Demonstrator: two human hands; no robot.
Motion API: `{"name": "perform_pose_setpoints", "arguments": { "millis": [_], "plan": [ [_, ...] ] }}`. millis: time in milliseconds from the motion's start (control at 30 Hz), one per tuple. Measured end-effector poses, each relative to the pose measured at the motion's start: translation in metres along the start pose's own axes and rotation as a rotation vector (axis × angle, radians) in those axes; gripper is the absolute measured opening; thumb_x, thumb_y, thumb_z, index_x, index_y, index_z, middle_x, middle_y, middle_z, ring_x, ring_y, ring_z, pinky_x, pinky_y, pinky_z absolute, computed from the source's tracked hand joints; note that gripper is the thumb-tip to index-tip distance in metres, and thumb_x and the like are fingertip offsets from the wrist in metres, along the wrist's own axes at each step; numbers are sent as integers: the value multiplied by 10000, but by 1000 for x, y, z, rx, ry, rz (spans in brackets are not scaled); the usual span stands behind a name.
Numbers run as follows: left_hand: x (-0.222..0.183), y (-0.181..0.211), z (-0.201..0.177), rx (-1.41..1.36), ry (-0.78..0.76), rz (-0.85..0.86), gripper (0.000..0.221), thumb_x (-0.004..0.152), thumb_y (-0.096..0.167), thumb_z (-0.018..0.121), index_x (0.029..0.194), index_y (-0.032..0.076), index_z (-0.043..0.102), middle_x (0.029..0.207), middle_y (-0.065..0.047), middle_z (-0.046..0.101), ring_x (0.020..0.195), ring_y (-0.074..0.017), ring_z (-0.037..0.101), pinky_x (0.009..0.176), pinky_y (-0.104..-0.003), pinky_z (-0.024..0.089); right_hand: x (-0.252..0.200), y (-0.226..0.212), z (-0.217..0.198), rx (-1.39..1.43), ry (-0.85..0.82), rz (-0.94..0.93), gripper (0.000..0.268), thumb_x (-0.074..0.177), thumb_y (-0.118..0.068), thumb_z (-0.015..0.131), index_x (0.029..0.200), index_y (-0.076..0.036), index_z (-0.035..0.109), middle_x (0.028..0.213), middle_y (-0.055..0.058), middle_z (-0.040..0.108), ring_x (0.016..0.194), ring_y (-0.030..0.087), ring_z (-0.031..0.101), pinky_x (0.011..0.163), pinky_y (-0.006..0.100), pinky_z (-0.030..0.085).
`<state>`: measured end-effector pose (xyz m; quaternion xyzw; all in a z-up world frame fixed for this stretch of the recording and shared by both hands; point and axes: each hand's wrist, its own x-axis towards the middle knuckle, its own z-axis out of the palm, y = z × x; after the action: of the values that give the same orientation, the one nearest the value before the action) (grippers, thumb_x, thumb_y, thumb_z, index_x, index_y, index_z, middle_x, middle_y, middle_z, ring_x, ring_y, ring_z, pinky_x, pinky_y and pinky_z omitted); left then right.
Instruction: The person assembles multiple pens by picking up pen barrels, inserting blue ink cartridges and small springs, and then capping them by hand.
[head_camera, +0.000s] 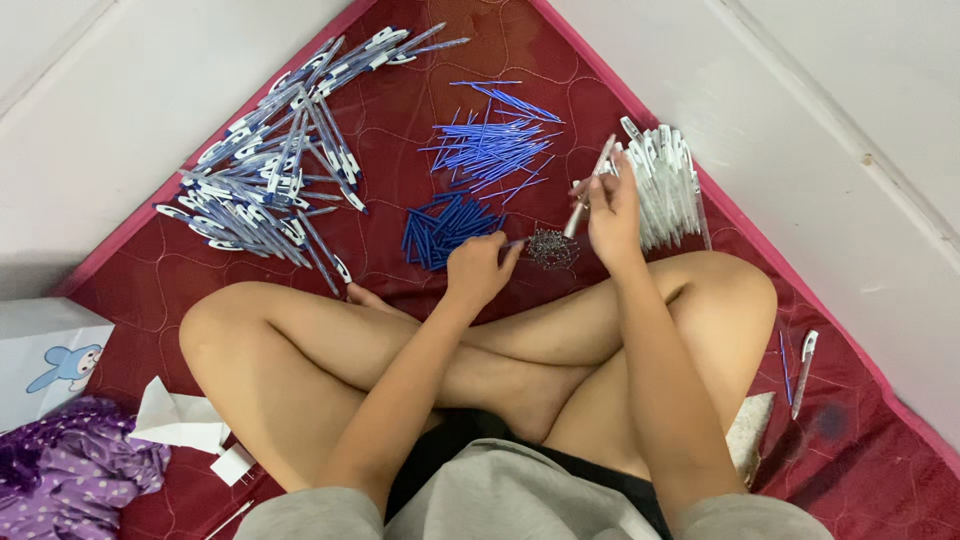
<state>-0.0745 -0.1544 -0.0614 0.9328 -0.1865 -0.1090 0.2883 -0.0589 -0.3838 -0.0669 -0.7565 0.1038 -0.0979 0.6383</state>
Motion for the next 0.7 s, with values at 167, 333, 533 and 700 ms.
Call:
{"name": "perform_pose_setpoints", "arguments": {
  "millis": [167,333,533,700],
  "plan": [
    [38,-17,16,94,200,134,263,1074,241,494,1008,49,661,904,-166,683,926,-354,686,749,-450,599,3,-30,-30,-222,121,-69,308,1071,35,515,1312,-152,560,820,48,687,672,143,607,597,246,492],
    [106,-23,-6,321,391,318,237,1048,322,533,1112,119,637,929,-80,626,926,-298,653,703,-448,569,5,-29,-60,-309,250,-82,332,967,0,473,1067,-108,770,806,108,732,686,214,696,683,315,546],
    [115,-55,-61,565,202,177,466,924,372,745,1332,166,656,1254,-88,647,1202,-303,547,936,-519,454,20,14,-84,-410,447,365,278,811,-202,726,1086,-174,695,741,-9,751,507,185,719,448,266,574],
    [80,-145,-87,938,332,131,103,953,241,646,966,209,743,933,-70,662,967,-284,587,763,-461,397,29,44,-64,-819,678,439,207,753,-444,864,871,-296,780,698,56,727,797,336,760,682,441,595]
  ]
}}
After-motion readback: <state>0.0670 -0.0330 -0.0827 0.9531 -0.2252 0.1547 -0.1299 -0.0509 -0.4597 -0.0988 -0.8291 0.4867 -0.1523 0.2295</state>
